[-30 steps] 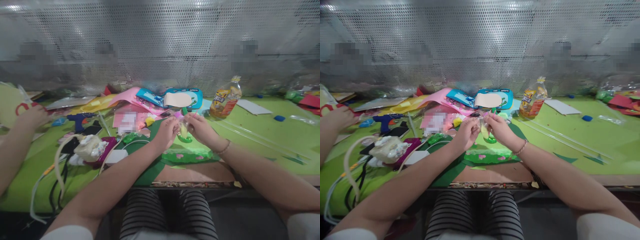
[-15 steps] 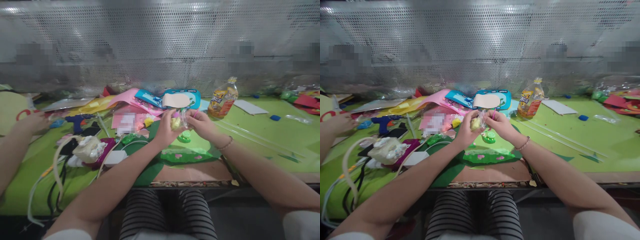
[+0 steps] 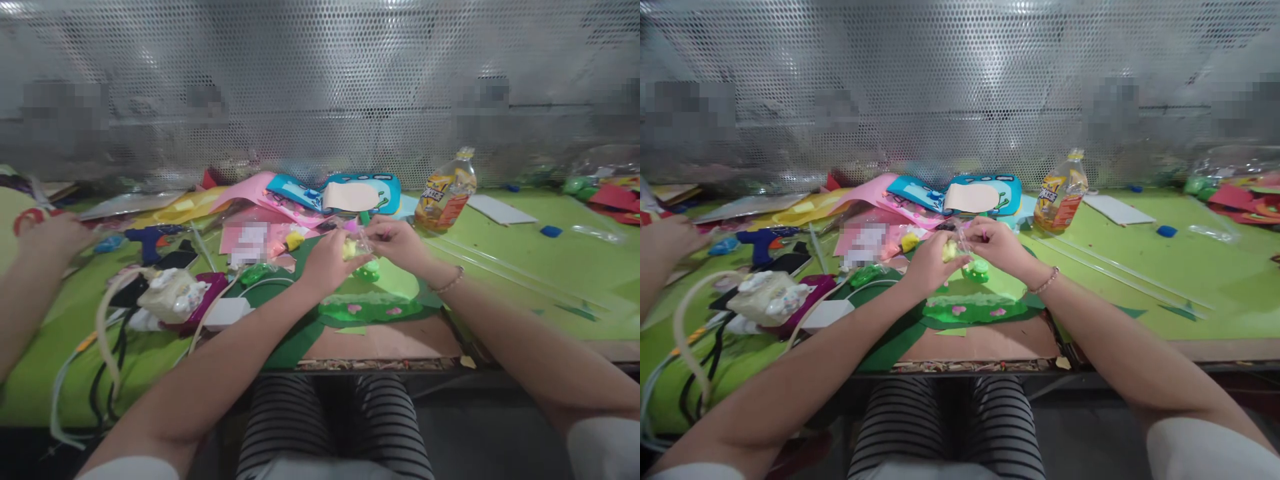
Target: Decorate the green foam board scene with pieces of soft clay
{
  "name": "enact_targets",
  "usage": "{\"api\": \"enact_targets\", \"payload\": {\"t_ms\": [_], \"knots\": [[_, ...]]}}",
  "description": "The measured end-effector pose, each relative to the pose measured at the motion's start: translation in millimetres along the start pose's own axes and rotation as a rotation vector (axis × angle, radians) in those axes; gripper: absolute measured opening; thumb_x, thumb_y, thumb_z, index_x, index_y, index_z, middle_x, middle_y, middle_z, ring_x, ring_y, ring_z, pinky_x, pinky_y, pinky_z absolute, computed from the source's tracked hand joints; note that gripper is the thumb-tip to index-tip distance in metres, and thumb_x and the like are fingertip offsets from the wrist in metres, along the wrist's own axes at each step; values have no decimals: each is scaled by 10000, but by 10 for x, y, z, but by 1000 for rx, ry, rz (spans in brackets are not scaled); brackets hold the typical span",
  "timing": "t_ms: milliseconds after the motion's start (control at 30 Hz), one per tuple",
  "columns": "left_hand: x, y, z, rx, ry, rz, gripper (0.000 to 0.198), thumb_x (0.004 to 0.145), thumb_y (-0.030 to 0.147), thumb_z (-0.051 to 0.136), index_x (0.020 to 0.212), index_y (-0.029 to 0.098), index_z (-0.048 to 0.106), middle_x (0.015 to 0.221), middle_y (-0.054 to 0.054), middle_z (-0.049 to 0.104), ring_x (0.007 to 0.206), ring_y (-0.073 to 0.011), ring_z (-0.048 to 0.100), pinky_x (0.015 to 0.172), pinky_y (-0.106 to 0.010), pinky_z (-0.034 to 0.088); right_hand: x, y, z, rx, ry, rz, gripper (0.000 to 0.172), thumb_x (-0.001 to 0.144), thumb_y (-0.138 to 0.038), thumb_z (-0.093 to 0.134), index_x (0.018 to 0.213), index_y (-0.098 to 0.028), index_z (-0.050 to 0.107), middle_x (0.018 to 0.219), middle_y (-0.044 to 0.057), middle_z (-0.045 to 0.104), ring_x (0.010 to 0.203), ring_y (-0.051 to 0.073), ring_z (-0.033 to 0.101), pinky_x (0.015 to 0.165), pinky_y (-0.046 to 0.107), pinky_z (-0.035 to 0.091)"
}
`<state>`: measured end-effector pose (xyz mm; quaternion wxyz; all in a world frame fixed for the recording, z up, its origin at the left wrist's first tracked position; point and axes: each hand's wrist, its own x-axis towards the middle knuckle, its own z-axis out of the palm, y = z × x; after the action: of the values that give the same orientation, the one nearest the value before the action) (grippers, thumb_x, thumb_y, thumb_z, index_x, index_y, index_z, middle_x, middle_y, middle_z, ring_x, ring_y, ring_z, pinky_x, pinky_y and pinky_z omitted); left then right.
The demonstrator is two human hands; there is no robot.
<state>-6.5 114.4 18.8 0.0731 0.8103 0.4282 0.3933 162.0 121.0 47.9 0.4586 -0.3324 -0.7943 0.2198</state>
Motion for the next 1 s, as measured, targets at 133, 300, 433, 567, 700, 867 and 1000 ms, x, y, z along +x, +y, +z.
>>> {"api": "enact_targets", "payload": {"t_ms": [133,300,433,567,700,867,1000], "knots": [[51,-10,-53,139,-87,32,438,777,580,512,929,171,489,932,-87,562,910,-250,538,753,-325,388,-7,50,42,2,-9,-21,108,736,-267,631,688,-187,687,671,16,495,614,124,447,541,264,348],[147,90,-267,229,-239,18,360,769,514,568,842,170,491,857,-69,538,803,-224,529,668,-278,343,-29,27,69,-102,63,-82,129,767,-201,569,656,-181,632,652,12,475,603,126,445,534,263,331],[173,124,-425,119,-386,10,370,791,559,499,792,189,493,728,-33,528,631,-175,488,593,-260,302,-66,-36,78,-187,67,-206,152,806,-173,512,671,-182,582,658,14,466,598,125,436,526,257,316],[170,65,-468,-36,-488,64,403,782,595,479,821,195,511,784,-42,581,664,-174,508,590,-252,313,-94,-51,90,-295,41,-326,151,827,-133,473,698,-192,523,657,12,459,613,127,433,537,250,315],[162,38,-448,-44,-591,37,477,821,622,372,914,178,519,905,-53,614,795,-193,542,697,-272,364,-78,5,102,-329,-36,-404,134,843,-115,441,744,-186,496,693,15,459,652,130,435,557,240,322],[152,60,-435,-40,-650,-16,530,830,653,304,983,186,502,997,-51,621,885,-206,573,756,-289,379,-45,28,90,-258,-77,-331,117,800,-88,470,721,-168,502,660,-8,426,611,108,398,542,219,307],[137,83,-458,-7,-641,-57,566,817,679,292,994,182,495,1020,-63,617,895,-212,586,763,-302,381,-37,21,65,-157,-100,-196,95,777,-131,515,687,-162,521,611,-27,397,576,99,364,531,218,302]]}}
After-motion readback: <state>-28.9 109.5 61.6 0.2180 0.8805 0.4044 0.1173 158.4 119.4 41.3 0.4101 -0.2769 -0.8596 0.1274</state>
